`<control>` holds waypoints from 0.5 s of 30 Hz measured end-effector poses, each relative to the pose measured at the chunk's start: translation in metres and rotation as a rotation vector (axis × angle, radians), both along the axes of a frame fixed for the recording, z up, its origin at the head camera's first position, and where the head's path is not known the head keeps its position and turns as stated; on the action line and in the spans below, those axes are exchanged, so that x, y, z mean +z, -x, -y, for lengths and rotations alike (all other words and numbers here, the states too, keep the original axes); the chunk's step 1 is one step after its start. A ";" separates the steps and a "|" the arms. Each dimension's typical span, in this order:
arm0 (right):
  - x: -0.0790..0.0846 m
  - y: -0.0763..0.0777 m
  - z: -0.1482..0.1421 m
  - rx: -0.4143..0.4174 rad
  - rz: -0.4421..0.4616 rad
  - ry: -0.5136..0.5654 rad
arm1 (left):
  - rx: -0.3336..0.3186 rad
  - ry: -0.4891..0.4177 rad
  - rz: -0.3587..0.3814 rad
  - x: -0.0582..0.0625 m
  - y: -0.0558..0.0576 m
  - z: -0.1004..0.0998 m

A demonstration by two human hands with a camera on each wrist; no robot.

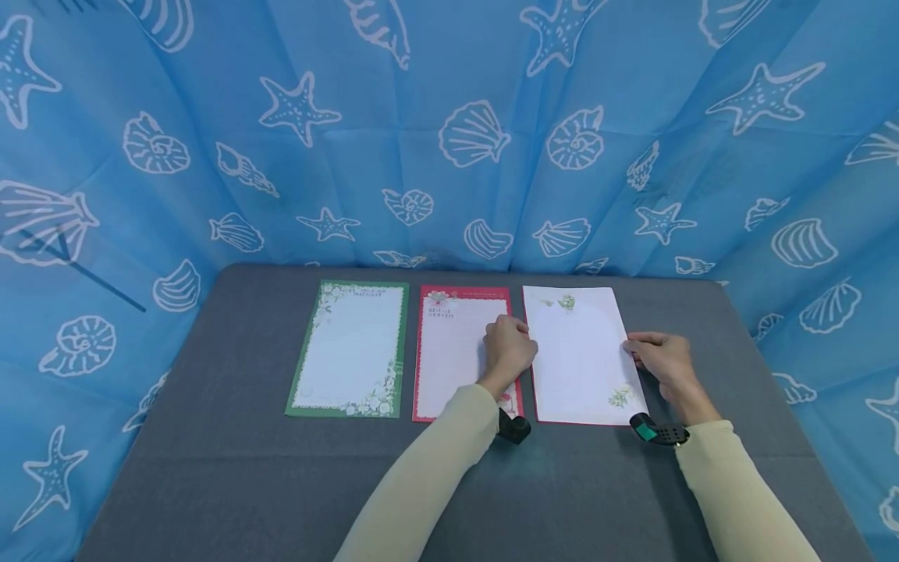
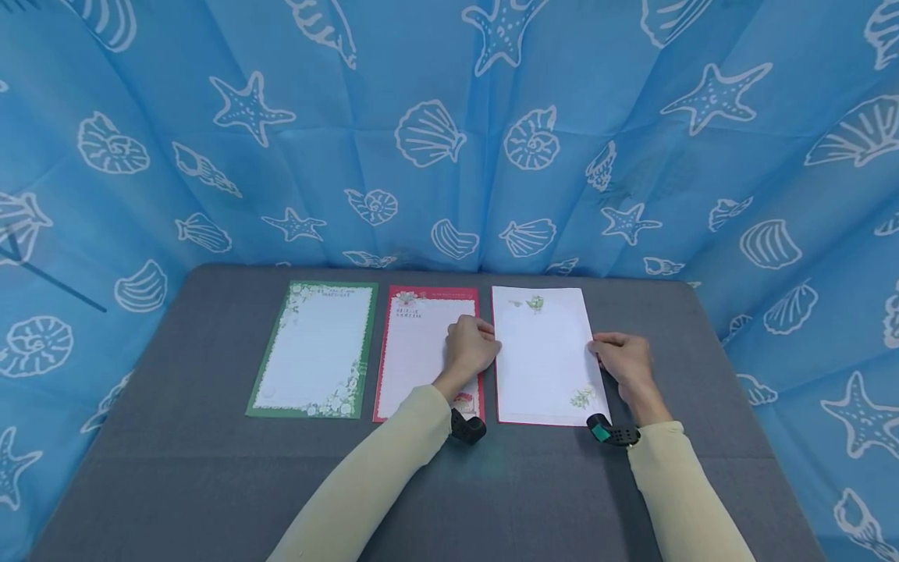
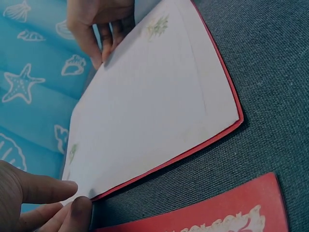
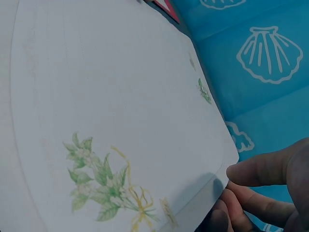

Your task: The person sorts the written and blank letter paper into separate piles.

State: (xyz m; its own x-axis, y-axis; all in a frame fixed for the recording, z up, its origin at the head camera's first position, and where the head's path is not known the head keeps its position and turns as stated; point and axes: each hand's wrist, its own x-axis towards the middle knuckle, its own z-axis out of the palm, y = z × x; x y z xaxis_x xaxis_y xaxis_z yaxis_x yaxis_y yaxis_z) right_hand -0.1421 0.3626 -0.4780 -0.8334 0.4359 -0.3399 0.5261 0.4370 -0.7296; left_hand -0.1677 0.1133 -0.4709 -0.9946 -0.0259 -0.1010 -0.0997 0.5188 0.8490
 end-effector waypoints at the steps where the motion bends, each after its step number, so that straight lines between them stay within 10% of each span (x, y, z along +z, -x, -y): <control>1: 0.004 -0.002 0.003 -0.004 -0.007 0.001 | 0.001 -0.002 0.004 0.001 0.000 0.000; 15: 0.020 -0.005 0.023 0.014 -0.051 -0.008 | -0.004 -0.020 -0.012 0.003 0.002 0.009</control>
State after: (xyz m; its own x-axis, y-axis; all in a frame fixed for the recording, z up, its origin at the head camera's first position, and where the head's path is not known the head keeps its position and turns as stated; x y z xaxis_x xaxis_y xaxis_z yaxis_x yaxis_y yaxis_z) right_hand -0.1368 0.3392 -0.4580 -0.8557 0.4261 -0.2937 0.4821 0.4498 -0.7519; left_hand -0.1697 0.1040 -0.4679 -0.9958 -0.0199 -0.0893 -0.0872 0.5024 0.8602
